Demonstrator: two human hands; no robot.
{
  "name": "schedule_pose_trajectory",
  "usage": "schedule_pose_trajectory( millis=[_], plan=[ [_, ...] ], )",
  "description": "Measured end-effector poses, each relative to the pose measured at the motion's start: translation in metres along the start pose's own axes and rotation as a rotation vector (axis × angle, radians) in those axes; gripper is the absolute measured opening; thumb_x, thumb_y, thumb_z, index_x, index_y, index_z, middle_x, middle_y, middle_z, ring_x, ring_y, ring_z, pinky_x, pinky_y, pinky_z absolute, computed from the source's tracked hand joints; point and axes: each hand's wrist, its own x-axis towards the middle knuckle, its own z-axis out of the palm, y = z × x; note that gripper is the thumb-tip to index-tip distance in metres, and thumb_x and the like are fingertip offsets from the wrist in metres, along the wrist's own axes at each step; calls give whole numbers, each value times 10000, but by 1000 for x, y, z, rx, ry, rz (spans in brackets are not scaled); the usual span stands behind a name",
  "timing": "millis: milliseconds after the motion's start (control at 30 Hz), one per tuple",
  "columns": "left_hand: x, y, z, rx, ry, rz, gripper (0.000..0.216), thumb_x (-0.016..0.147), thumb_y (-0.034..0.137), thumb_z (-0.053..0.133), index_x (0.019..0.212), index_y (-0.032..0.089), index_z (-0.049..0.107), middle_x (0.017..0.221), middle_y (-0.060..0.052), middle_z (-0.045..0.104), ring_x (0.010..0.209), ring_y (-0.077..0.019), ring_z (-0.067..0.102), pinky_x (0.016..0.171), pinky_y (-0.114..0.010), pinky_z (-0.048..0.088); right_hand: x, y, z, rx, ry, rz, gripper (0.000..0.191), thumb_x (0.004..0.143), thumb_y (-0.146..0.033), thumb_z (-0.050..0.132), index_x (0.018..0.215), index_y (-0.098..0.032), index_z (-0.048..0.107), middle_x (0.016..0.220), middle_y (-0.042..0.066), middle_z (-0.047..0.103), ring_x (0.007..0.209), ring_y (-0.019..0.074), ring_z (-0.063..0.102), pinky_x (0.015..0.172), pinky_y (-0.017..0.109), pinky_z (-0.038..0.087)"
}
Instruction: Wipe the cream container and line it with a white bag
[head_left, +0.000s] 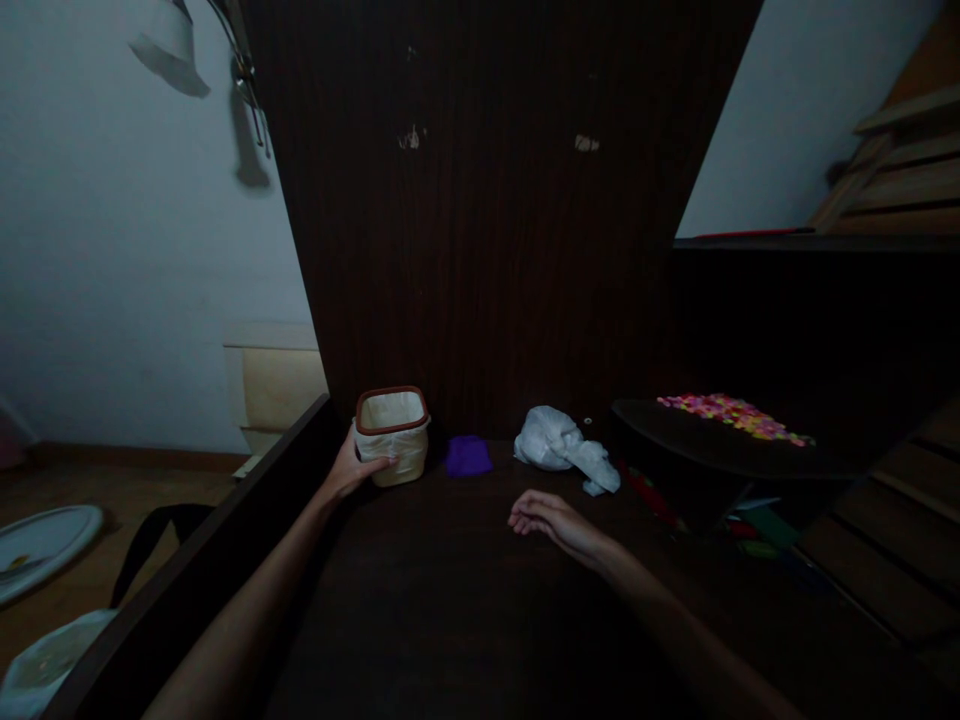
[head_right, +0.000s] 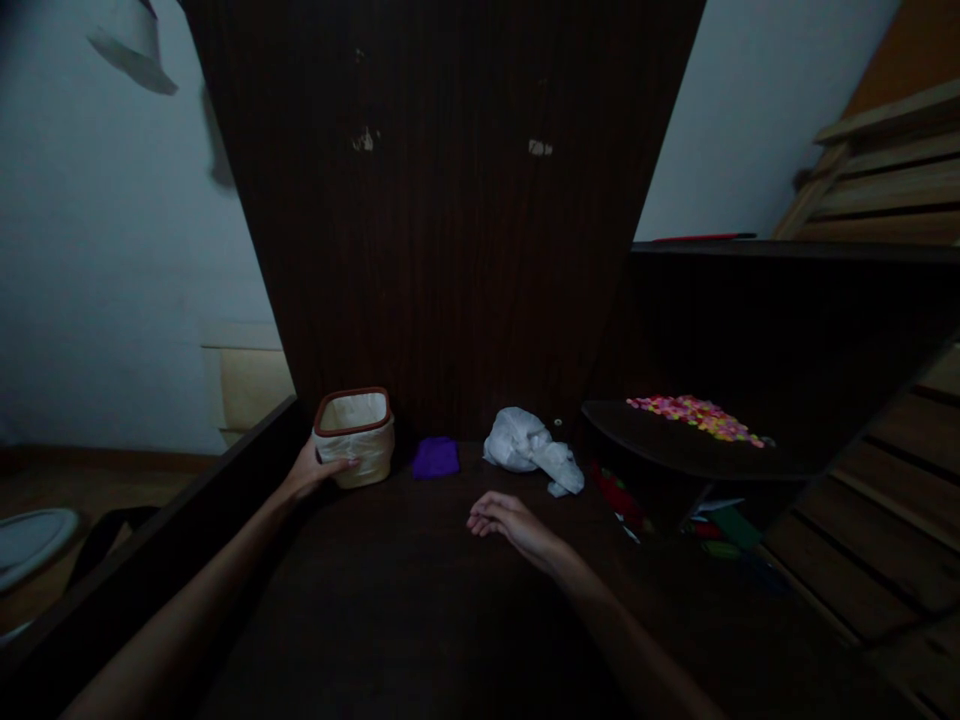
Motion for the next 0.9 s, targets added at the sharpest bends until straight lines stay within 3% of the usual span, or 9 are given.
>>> schedule_pose_trajectory(
  millis=[167, 300, 500, 567, 667, 767, 833, 900],
  plan=[
    [-4, -2, -2, 60, 50, 36, 1218, 533, 450, 938, 1519, 196, 269, 1557, -215, 401, 1460, -396, 365, 1204, -561, 289, -1, 1, 0, -30, 3, -17, 329, 722, -477, 740, 812, -172, 656, 845, 66, 713, 803, 186, 658, 789, 346, 469],
    [-15, -1, -3, 95, 69, 47, 1371, 517, 464, 947, 1572, 229, 103, 1637, -229, 217, 1518, -390, 231, 1231, -564, 206, -2, 0, 2, -85, 14, -26, 352, 722, -497, 725, 828, -171, 647, 855, 64, 706, 808, 189, 659, 799, 355, 478],
    [-32, 10, -15, 315, 59, 190, 1426, 469, 464, 965, 1578, 234, 98, 1649, -239, 155, 1531, -413, 164, 1226, -602, 183, -4, -5, 3, -251, 41, -60, 335, 762, -501, 690, 840, -177, 649, 908, 68, 697, 846, 206, 644, 797, 374, 490],
    [-35, 18, -16, 394, 85, 241, 1323, 535, 477, 939, 1569, 235, 151, 1640, -229, 193, 1518, -420, 205, 1213, -614, 220, -5, -8, 2, -331, 55, -93, 279, 776, -458, 682, 835, -186, 663, 879, 52, 687, 845, 208, 623, 798, 374, 482],
    [-42, 37, -10, 519, 186, 364, 995, 734, 475, 817, 1525, 207, 277, 1577, -206, 329, 1461, -396, 340, 1170, -589, 336, -7, -15, 3, -447, 84, -148, 186, 782, -375, 678, 849, -202, 676, 843, 33, 667, 834, 211, 591, 817, 384, 469],
    [-53, 62, 4, 631, 250, 573, 687, 835, 381, 721, 1422, 190, 420, 1443, -167, 481, 1359, -352, 463, 1134, -547, 400, -13, -23, 8, -543, 104, -209, 171, 805, -330, 662, 936, -221, 678, 978, 52, 682, 922, 238, 602, 885, 413, 465],
    [-63, 77, 17, 682, 211, 647, 494, 858, 322, 680, 1311, 211, 516, 1342, -126, 558, 1287, -329, 522, 1120, -524, 417, -19, -28, 14, -671, 101, -276, 211, 850, -328, 623, 1030, -229, 672, 1112, 78, 678, 1047, 264, 604, 978, 447, 442],
    [-72, 87, 29, 725, 58, 659, 311, 904, 296, 607, 1204, 218, 584, 1223, -101, 624, 1170, -293, 598, 1056, -465, 477, -26, -31, 21, -825, 75, -320, 285, 900, -343, 572, 1141, -217, 656, 1250, 113, 649, 1188, 287, 574, 1074, 481, 395]
  ],
)
